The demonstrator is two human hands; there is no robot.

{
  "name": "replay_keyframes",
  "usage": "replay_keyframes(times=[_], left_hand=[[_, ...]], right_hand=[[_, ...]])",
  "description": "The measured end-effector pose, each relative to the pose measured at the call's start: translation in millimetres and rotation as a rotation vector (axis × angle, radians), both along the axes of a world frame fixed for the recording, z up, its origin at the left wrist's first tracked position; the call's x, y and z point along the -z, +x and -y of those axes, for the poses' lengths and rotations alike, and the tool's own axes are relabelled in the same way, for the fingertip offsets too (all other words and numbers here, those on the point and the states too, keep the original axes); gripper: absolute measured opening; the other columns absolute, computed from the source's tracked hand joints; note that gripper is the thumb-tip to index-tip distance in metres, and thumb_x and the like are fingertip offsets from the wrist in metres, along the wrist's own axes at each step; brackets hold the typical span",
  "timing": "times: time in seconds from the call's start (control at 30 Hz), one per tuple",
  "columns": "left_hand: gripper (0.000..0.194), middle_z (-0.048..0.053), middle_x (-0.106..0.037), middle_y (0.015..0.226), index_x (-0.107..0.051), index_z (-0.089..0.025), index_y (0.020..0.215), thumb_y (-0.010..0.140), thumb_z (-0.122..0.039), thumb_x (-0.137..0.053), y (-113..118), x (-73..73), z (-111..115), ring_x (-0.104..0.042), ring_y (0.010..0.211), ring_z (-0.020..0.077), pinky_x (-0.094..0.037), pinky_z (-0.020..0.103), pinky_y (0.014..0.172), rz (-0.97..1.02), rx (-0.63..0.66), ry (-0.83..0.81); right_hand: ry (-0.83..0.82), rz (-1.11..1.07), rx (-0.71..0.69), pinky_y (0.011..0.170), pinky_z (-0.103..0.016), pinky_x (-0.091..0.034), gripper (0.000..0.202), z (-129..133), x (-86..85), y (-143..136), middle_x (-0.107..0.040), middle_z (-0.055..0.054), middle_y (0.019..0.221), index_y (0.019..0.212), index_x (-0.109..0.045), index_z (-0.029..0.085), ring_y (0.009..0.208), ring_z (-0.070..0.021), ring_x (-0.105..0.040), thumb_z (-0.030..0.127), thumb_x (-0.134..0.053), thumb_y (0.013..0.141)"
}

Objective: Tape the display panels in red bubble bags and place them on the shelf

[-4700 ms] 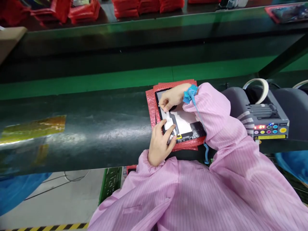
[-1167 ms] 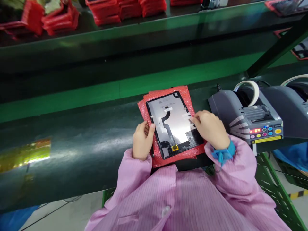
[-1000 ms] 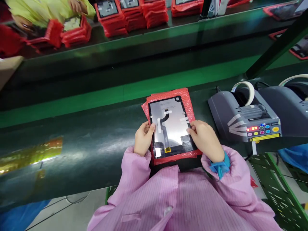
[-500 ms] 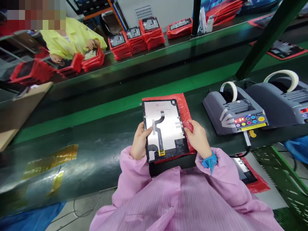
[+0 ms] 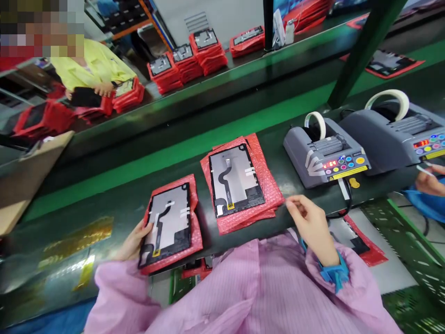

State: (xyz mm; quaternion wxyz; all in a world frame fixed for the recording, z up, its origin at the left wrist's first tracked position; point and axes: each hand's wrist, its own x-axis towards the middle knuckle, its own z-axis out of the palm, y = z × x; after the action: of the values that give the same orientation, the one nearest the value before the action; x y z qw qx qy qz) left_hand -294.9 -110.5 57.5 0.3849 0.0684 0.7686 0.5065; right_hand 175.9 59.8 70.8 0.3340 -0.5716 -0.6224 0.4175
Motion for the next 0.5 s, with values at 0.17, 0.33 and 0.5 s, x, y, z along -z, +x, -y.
replay_keyframes(times=[0.17, 0.33, 0.5], left_hand=[[0.056, 0.012, -0.064, 0.111, -0.058, -0.019, 0.125, 0.074, -0.034, -0.073, 12.8, 13.3, 1.9, -0.062, 0.113, 0.0343, -0.057, 0.046, 0.087, -0.682, 0.047, -0.32], [0.046, 0.014, -0.056, 0.135, -0.063, -0.023, 0.123, 0.086, -0.051, -0.06, 82.4, -9.6, -16.7, -0.052, 0.13, 0.0363, -0.048, 0.055, 0.104, -1.081, 0.29, -0.125], [0.033, 0.013, -0.058, 0.129, -0.064, -0.02, 0.121, 0.096, -0.04, -0.054, 176.3, -11.3, -55.0, -0.054, 0.126, 0.0262, -0.045, 0.044, 0.107, -1.085, 0.376, 0.211]], right_hand=[[0.173, -0.282, 0.772, 0.046, -0.027, -0.033, 0.038, -2.7, 18.6, 33.4, -0.049, 0.002, 0.075, 0.094, -0.051, 0.026, 0.054, -0.0115, -0.041, 0.053, -0.071, 0.075], [0.035, -0.264, 0.691, 0.043, -0.031, -0.031, 0.041, -20.9, 9.4, 55.0, -0.048, -0.001, 0.074, 0.09, -0.051, 0.026, 0.052, -0.0132, -0.039, 0.062, -0.066, 0.077], [0.289, 0.059, 0.056, 0.065, -0.038, -0.048, 0.038, 3.5, -30.8, 34.6, -0.057, -0.006, 0.086, 0.096, -0.06, 0.024, 0.077, -0.0209, -0.056, 0.059, -0.063, 0.084]])
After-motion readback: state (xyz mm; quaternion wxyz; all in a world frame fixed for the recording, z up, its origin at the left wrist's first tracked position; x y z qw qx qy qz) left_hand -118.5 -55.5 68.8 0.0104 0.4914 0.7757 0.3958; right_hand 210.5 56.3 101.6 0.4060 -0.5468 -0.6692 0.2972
